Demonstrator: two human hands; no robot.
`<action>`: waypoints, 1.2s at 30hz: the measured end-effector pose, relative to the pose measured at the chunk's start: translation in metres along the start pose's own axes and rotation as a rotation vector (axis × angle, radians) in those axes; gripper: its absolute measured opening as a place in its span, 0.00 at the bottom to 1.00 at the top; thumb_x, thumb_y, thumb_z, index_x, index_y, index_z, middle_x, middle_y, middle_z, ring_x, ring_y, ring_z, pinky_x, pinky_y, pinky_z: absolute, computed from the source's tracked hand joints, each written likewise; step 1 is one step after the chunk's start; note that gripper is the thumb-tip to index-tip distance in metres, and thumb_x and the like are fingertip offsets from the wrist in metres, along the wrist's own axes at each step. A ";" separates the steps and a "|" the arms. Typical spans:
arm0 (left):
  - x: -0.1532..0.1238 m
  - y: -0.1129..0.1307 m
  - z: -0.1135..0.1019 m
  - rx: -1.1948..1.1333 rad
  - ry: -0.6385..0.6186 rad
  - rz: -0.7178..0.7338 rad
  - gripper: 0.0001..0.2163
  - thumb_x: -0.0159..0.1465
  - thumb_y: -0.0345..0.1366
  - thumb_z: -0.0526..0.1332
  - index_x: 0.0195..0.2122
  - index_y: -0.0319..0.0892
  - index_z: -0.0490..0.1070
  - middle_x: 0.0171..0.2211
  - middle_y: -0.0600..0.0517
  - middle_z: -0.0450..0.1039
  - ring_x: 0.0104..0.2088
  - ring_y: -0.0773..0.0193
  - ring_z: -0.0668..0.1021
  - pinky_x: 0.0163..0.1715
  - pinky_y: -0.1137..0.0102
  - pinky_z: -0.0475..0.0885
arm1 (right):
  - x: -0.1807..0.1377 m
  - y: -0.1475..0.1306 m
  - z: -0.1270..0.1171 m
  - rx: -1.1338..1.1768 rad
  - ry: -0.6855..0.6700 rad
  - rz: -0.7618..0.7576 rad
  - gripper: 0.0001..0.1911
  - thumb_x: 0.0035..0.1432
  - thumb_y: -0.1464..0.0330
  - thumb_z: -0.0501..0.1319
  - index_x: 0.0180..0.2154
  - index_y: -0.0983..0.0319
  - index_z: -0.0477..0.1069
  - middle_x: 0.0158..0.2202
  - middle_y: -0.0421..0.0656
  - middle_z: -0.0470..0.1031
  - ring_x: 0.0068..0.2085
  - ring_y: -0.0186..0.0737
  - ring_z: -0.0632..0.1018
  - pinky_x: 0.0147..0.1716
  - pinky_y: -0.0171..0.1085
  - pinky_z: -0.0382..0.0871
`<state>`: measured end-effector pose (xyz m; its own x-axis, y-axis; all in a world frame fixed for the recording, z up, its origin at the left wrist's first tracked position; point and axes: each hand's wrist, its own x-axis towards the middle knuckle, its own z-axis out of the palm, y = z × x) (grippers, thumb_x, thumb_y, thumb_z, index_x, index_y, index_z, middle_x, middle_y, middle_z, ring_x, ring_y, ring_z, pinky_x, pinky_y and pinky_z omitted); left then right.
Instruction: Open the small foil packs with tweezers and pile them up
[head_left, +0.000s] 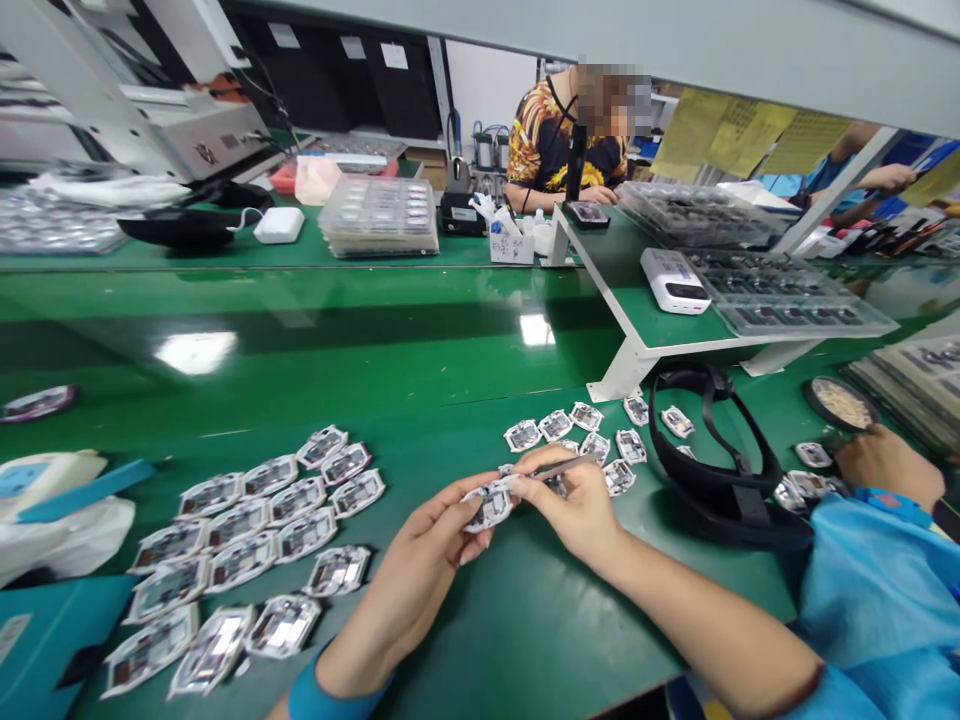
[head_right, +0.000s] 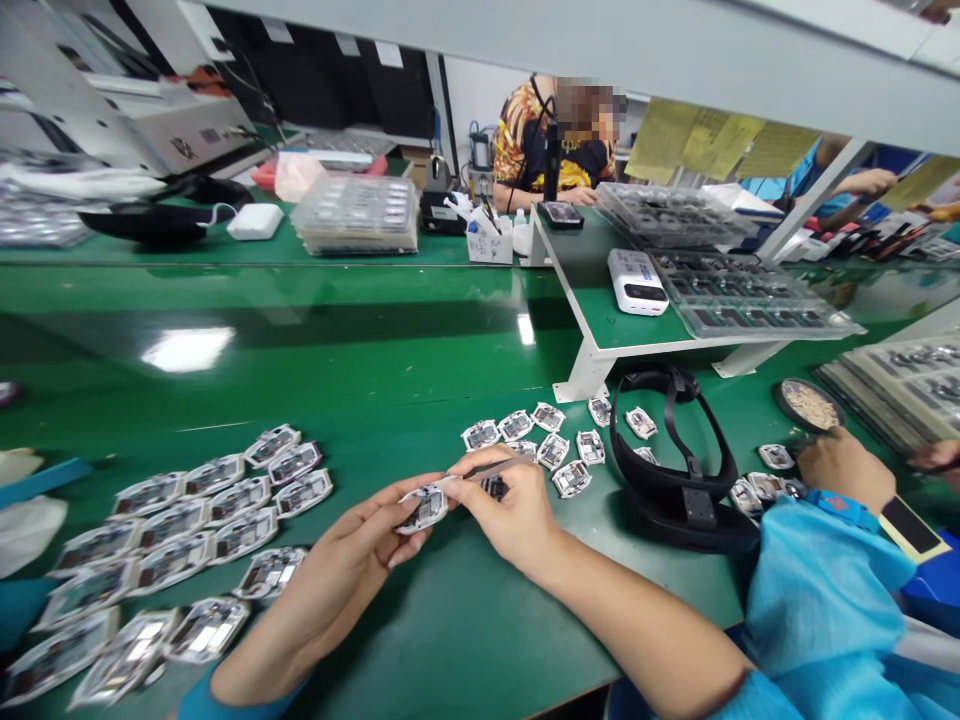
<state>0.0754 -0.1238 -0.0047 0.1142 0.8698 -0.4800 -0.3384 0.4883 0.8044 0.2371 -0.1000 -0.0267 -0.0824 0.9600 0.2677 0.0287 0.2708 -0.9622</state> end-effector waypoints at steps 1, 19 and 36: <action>0.000 0.000 0.000 -0.013 -0.003 -0.006 0.14 0.51 0.41 0.70 0.37 0.40 0.80 0.28 0.50 0.75 0.25 0.67 0.67 0.23 0.73 0.60 | 0.000 0.001 0.000 0.003 -0.001 0.001 0.03 0.54 0.67 0.67 0.31 0.60 0.76 0.31 0.42 0.79 0.35 0.41 0.80 0.36 0.38 0.74; 0.001 -0.003 -0.005 0.200 -0.033 0.164 0.16 0.54 0.42 0.70 0.41 0.43 0.76 0.25 0.57 0.72 0.24 0.70 0.68 0.24 0.76 0.60 | 0.002 -0.005 -0.002 0.052 -0.042 0.034 0.04 0.54 0.67 0.66 0.31 0.60 0.75 0.30 0.42 0.78 0.33 0.39 0.78 0.35 0.38 0.72; 0.001 -0.006 -0.007 0.309 -0.058 0.183 0.17 0.55 0.43 0.68 0.44 0.42 0.74 0.26 0.56 0.73 0.25 0.68 0.70 0.25 0.75 0.62 | 0.005 -0.006 -0.004 0.128 -0.071 0.178 0.06 0.54 0.65 0.64 0.31 0.61 0.72 0.27 0.39 0.75 0.30 0.36 0.76 0.32 0.35 0.70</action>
<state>0.0713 -0.1259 -0.0121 0.1334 0.9430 -0.3048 -0.0606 0.3147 0.9473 0.2406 -0.0967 -0.0199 -0.1570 0.9832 0.0931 -0.0771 0.0818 -0.9937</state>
